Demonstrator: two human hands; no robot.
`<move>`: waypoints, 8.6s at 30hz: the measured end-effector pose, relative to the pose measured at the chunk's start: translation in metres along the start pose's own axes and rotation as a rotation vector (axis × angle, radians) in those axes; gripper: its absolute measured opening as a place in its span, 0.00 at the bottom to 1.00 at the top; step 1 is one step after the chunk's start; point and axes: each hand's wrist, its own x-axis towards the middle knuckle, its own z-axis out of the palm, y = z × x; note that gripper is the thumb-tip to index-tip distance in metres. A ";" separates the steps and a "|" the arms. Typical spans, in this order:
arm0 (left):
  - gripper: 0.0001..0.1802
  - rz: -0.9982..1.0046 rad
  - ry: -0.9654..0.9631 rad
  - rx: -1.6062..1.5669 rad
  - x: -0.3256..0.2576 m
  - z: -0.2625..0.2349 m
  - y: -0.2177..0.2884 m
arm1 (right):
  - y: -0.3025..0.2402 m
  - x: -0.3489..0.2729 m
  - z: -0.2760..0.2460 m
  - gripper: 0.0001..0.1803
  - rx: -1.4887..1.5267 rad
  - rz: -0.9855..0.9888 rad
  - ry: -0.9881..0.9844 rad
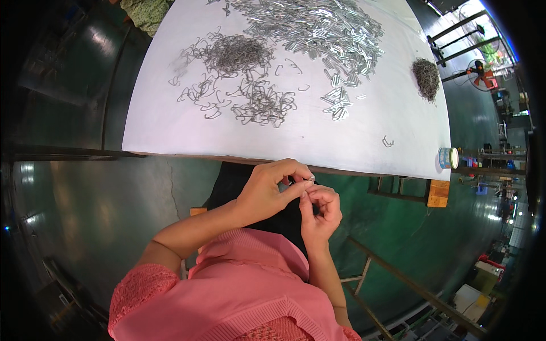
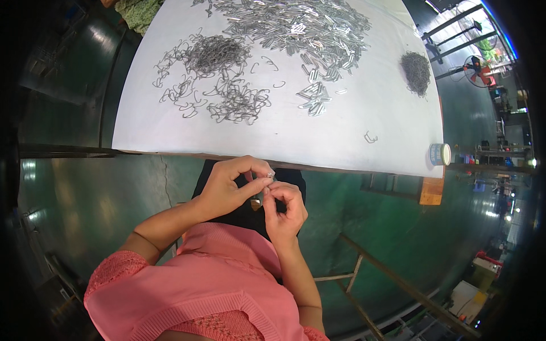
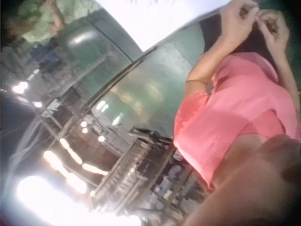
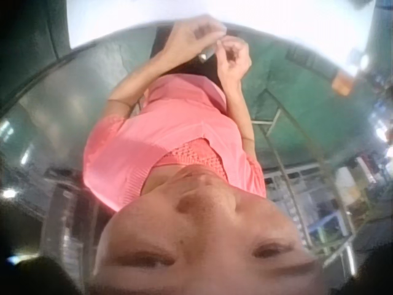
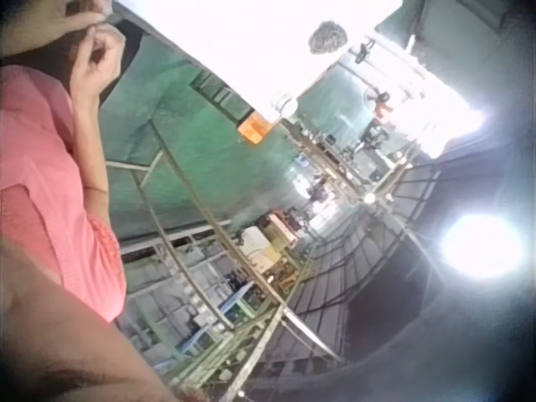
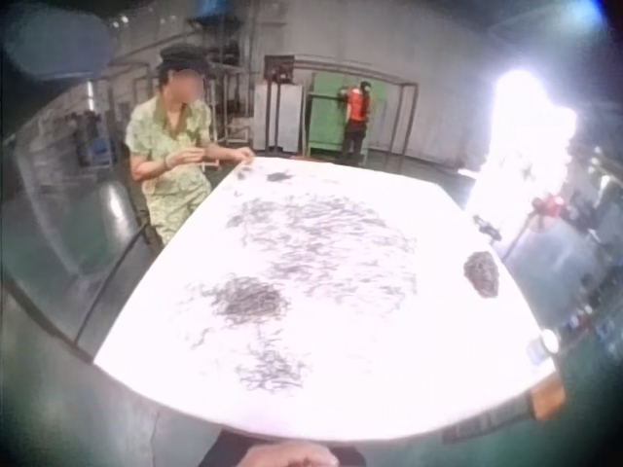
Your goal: The person sits at a table and repeatedly picks up small metal hooks and cylindrical metal pieces. They insert the hooks into the cylinders by hand to assemble them. The person occasionally stands to hang the assembled units on a nearby metal rack before returning to the table to continue the assembly process.
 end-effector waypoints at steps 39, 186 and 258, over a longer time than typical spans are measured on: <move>0.06 0.201 0.001 0.044 -0.023 -0.002 -0.039 | 0.096 0.220 0.062 0.05 -0.860 -0.200 -0.708; 0.07 0.027 -0.033 0.782 0.176 0.041 -0.103 | 0.011 -0.004 -0.044 0.10 0.199 0.067 0.252; 0.07 0.176 0.156 0.146 -0.008 0.020 -0.075 | -0.001 0.115 0.004 0.08 0.187 0.728 -0.329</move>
